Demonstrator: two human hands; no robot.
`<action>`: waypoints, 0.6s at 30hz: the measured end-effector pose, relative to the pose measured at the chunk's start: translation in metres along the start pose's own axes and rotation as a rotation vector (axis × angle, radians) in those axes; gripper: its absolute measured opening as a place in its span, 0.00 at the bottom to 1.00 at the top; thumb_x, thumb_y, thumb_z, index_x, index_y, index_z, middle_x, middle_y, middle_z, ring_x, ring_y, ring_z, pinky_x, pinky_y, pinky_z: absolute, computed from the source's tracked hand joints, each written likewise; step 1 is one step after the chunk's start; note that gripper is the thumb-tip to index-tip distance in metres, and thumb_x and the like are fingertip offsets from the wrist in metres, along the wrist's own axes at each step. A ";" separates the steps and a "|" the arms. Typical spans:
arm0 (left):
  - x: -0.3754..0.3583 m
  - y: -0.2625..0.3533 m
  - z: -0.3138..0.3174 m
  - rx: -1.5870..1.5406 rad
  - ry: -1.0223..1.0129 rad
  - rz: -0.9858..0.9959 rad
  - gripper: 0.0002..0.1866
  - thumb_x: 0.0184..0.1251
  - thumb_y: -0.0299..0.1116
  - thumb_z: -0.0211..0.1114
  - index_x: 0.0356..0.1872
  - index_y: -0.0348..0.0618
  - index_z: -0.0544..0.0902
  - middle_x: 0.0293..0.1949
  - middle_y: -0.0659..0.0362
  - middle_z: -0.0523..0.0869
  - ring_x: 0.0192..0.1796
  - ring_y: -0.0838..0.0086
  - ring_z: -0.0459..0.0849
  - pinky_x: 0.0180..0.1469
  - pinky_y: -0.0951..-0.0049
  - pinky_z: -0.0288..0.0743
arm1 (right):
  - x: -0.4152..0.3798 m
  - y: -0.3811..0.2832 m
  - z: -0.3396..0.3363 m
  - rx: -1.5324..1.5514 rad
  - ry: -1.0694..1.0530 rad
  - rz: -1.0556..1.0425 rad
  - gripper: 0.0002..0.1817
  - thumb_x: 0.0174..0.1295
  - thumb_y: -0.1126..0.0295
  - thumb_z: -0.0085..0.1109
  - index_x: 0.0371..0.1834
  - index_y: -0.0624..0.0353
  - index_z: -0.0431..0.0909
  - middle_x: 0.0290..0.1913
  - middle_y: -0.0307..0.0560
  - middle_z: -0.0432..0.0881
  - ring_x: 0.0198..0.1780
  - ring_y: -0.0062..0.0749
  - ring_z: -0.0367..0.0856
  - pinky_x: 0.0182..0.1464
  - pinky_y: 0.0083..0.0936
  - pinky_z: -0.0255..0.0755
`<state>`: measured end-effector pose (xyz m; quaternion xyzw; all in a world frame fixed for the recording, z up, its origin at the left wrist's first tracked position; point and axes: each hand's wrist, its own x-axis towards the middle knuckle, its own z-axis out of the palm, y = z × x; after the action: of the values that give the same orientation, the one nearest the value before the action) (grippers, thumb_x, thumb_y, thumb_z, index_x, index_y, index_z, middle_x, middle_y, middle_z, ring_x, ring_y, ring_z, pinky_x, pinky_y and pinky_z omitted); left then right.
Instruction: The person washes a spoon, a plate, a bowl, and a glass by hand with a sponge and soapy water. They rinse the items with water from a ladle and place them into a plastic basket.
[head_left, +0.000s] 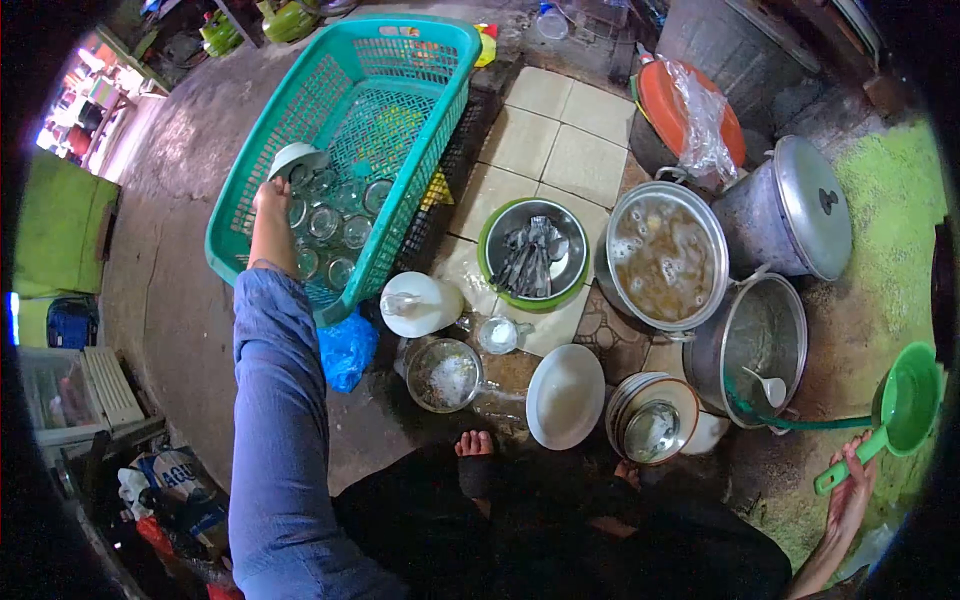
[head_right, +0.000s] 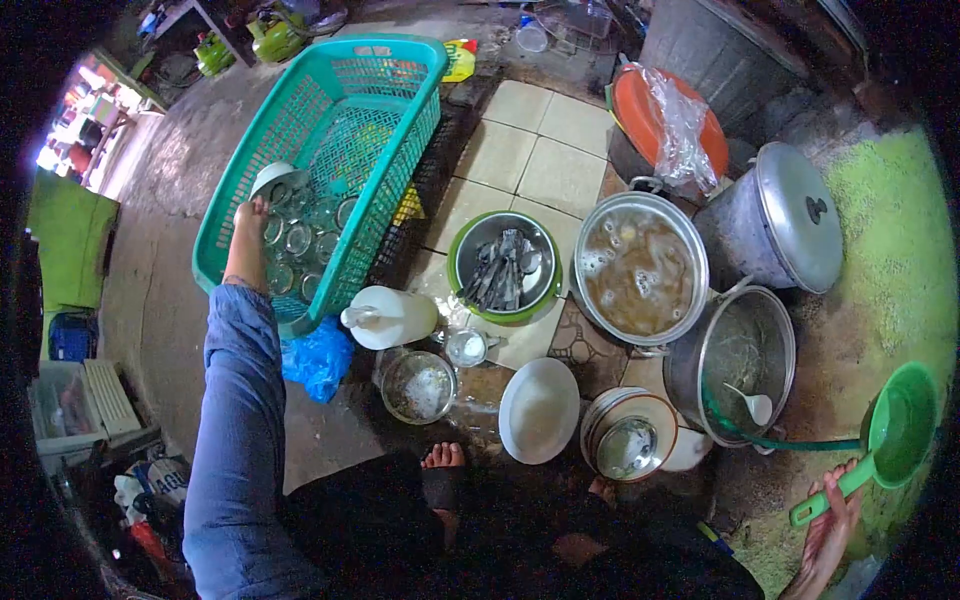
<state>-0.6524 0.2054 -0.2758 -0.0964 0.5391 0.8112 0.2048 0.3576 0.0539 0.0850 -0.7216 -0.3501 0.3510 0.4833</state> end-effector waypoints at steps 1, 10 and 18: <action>-0.008 0.005 0.002 0.162 0.026 0.000 0.18 0.60 0.24 0.50 0.52 0.32 0.70 0.47 0.53 0.81 0.39 0.62 0.84 0.49 0.57 0.76 | 0.002 0.002 -0.004 0.004 -0.014 0.009 0.29 0.60 0.76 0.60 0.64 0.60 0.60 0.48 0.38 0.71 0.48 0.22 0.74 0.51 0.21 0.70; -0.112 0.038 0.050 1.976 -0.286 0.773 0.35 0.63 0.44 0.58 0.71 0.58 0.56 0.70 0.56 0.62 0.71 0.58 0.62 0.67 0.37 0.54 | 0.005 0.008 -0.015 0.040 -0.023 0.026 0.27 0.59 0.78 0.60 0.62 0.60 0.63 0.49 0.38 0.73 0.49 0.20 0.75 0.51 0.22 0.72; -0.102 0.039 0.055 2.192 -0.413 0.933 0.29 0.64 0.38 0.57 0.66 0.64 0.62 0.63 0.56 0.68 0.57 0.54 0.77 0.57 0.47 0.70 | 0.013 0.007 -0.023 -0.019 -0.113 0.012 0.23 0.60 0.79 0.58 0.59 0.61 0.64 0.46 0.39 0.73 0.47 0.22 0.75 0.49 0.21 0.71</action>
<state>-0.5741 0.2190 -0.1831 0.4636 0.8808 -0.0807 -0.0525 0.3845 0.0523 0.0828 -0.7073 -0.3757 0.3908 0.4537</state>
